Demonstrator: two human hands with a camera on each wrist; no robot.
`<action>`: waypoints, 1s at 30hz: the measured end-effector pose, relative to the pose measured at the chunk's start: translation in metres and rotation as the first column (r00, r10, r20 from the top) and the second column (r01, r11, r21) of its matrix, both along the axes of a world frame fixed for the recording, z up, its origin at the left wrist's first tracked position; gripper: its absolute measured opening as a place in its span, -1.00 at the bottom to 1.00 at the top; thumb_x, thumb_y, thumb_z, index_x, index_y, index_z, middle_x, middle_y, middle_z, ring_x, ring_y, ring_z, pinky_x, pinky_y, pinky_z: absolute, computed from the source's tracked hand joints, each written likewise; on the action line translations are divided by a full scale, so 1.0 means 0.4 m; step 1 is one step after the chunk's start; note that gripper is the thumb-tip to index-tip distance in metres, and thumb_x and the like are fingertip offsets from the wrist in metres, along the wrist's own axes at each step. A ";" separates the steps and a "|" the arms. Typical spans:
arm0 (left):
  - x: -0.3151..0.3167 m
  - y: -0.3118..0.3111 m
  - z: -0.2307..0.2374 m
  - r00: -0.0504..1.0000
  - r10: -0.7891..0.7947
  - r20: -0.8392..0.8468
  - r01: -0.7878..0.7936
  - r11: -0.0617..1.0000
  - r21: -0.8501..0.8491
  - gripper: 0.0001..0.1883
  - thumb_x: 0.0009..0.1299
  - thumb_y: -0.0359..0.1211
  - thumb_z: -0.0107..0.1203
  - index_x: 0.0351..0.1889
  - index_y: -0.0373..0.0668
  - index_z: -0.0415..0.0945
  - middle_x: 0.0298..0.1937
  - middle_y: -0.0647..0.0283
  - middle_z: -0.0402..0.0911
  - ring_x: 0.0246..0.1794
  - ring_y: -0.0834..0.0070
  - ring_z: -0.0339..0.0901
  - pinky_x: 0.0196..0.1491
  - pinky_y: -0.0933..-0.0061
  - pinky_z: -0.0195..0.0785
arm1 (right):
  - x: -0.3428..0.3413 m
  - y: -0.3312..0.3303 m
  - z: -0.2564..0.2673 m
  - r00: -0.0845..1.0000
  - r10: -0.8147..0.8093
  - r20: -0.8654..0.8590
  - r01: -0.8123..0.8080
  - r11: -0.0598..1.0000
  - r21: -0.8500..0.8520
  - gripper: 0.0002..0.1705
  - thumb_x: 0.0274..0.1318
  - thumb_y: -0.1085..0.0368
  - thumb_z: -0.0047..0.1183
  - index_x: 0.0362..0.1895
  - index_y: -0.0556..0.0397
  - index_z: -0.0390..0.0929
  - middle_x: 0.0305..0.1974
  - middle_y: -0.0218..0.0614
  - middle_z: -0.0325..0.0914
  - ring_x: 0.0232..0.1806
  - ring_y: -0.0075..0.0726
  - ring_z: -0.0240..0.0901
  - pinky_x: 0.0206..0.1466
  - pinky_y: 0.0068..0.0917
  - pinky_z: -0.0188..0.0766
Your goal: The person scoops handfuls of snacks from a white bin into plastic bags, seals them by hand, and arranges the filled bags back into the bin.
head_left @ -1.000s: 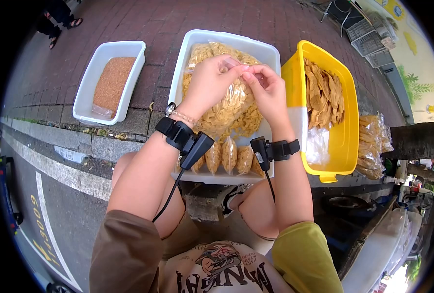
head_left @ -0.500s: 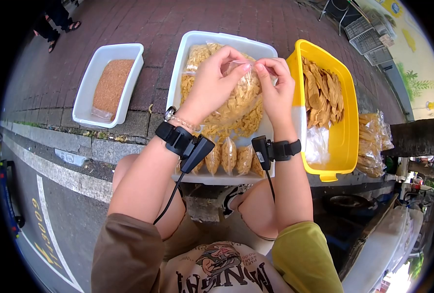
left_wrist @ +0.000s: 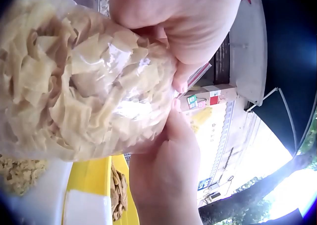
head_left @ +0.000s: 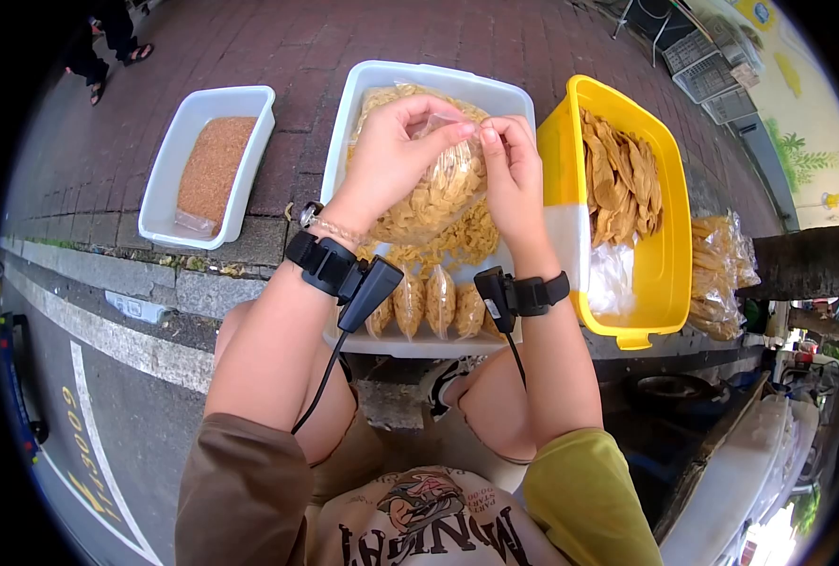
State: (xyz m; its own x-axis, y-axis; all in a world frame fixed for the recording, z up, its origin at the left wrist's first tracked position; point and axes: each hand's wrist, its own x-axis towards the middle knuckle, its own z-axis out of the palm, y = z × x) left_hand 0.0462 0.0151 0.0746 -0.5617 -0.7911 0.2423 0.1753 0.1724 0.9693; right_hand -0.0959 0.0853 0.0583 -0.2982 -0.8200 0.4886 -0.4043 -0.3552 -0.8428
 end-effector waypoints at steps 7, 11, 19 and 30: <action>0.006 0.011 0.036 0.994 -0.110 -0.023 0.111 0.992 0.061 -0.82 0.32 -0.43 0.19 -0.15 -0.28 0.57 -0.17 0.28 0.65 -0.19 0.70 0.53 -0.09 0.63 0.42 | 0.008 0.006 0.026 0.976 -0.174 -0.133 0.160 0.981 -0.112 -0.87 0.29 0.35 -0.09 -0.29 0.16 0.41 -0.28 -0.25 0.33 -0.25 -0.30 0.29 -0.13 -0.46 0.23; -0.002 0.012 0.035 0.993 -0.111 -0.039 0.109 0.993 -0.053 -0.82 0.32 -0.44 0.18 -0.14 -0.28 0.57 -0.16 0.27 0.65 -0.16 0.65 0.55 -0.04 0.59 0.42 | -0.004 0.009 0.033 0.857 -0.363 -0.367 0.281 0.924 -0.258 -0.91 0.24 0.32 -0.03 -0.29 0.06 0.43 -0.28 -0.29 0.36 -0.23 -0.25 0.30 -0.12 -0.37 0.10; 0.009 0.014 0.042 0.996 -0.032 0.084 0.048 0.981 -0.189 -0.83 0.30 -0.45 0.19 -0.17 -0.29 0.59 -0.20 0.26 0.67 -0.14 0.61 0.56 -0.04 0.57 0.42 | -0.003 0.018 0.027 0.869 -0.323 -0.374 0.256 0.942 -0.219 -0.93 0.23 0.30 -0.02 -0.30 0.00 0.45 -0.28 -0.32 0.36 -0.16 -0.27 0.29 -0.07 -0.35 0.01; 0.002 0.010 0.025 0.997 -0.073 -0.014 0.072 0.993 -0.099 -0.80 0.30 -0.43 0.21 -0.13 -0.24 0.59 -0.12 0.28 0.65 -0.13 0.63 0.55 -0.04 0.56 0.40 | -0.002 0.020 0.036 0.783 -0.409 -0.470 0.297 0.908 -0.295 -0.95 0.20 0.32 -0.01 -0.28 -0.01 0.45 -0.26 -0.31 0.36 -0.15 -0.22 0.26 -0.07 -0.33 0.01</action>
